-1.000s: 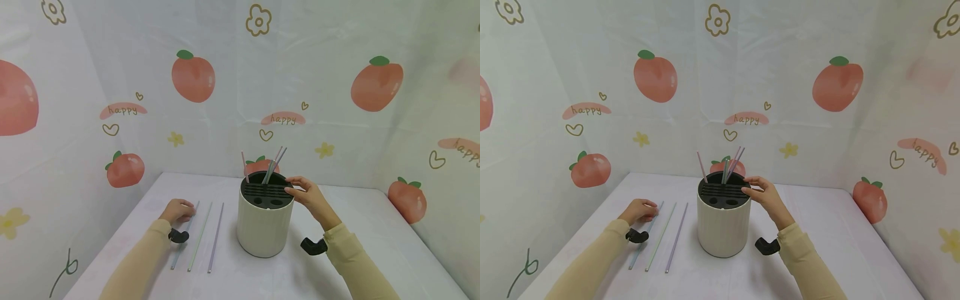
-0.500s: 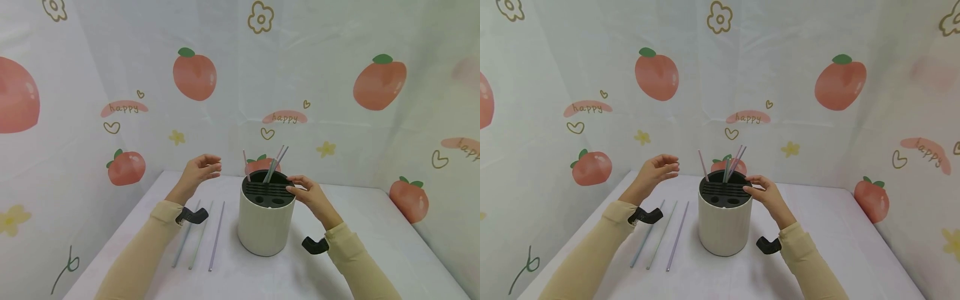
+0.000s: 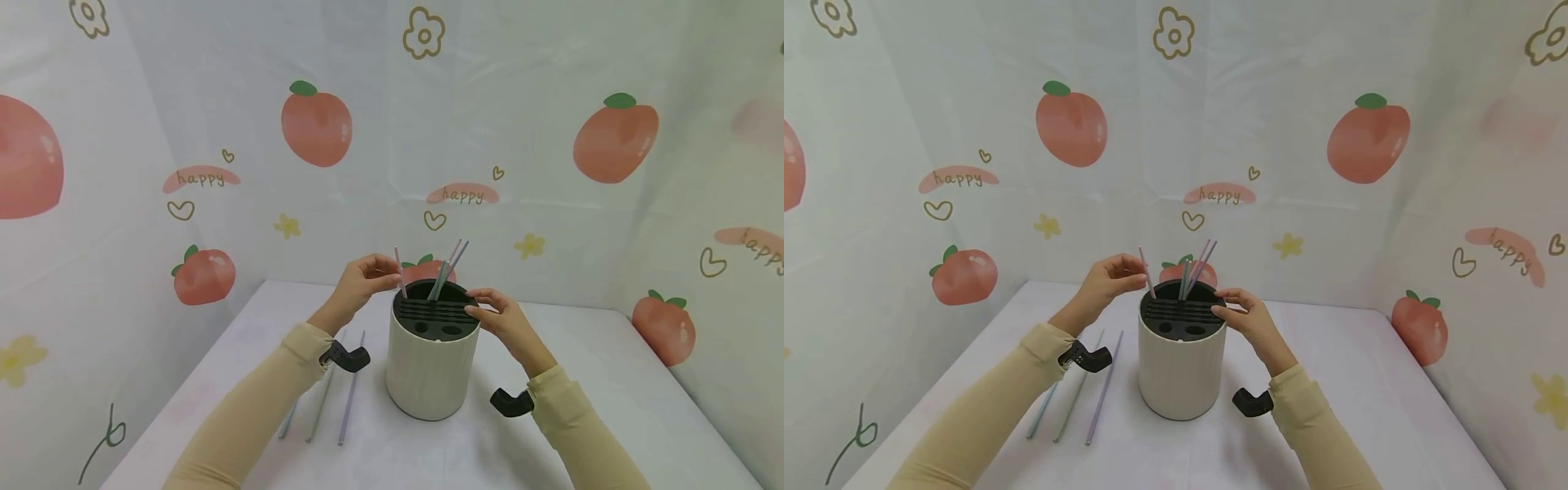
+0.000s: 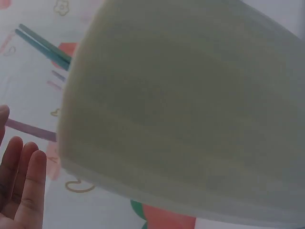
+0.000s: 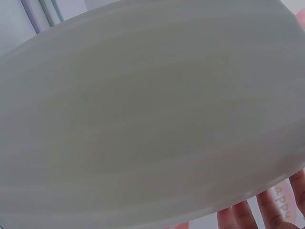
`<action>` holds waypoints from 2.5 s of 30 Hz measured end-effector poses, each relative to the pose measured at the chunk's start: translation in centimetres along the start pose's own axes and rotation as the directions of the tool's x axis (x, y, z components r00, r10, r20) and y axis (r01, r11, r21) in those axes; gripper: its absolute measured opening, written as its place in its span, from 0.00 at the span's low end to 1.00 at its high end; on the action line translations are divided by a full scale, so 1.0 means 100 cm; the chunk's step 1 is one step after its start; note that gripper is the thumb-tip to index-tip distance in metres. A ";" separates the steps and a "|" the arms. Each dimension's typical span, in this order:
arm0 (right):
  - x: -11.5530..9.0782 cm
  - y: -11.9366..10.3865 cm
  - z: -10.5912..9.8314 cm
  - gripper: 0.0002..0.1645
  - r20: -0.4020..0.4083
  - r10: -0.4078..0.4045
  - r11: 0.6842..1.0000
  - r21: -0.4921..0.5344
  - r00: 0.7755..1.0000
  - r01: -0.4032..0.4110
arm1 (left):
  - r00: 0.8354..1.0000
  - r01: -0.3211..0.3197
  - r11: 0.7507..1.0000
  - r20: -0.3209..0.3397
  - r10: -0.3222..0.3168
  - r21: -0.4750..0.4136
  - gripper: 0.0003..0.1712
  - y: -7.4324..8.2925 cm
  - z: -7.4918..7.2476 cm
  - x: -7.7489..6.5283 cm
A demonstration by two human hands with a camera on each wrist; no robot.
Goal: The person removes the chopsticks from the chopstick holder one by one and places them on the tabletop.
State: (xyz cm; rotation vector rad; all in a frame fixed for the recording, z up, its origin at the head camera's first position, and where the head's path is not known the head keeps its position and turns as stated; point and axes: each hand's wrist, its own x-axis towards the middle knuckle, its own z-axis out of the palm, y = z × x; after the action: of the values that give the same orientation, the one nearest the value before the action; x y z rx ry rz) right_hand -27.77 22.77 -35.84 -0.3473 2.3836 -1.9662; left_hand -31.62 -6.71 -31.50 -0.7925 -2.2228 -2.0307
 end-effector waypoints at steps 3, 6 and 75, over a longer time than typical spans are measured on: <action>0.000 0.000 0.000 0.30 -0.002 0.004 1.000 0.001 1.000 -0.004 | 1.000 0.011 1.000 0.003 -0.011 0.022 0.13 -0.003 0.004 0.001; 0.000 0.000 0.000 0.30 -0.002 0.005 1.000 0.001 1.000 -0.005 | 1.000 0.023 0.999 0.010 -0.023 0.036 0.13 -0.006 0.007 0.002; 0.000 0.001 0.000 0.29 -0.004 -0.013 1.000 0.014 1.000 0.013 | 0.805 0.589 0.778 -0.244 -0.541 0.217 0.21 -0.131 -0.161 -0.089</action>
State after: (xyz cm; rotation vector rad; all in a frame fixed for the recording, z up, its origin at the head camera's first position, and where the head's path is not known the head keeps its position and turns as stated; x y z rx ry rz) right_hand -27.80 22.73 -35.92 -0.3600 2.3740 -1.9900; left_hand -33.95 -25.13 -44.35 0.1089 -2.7917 -1.7846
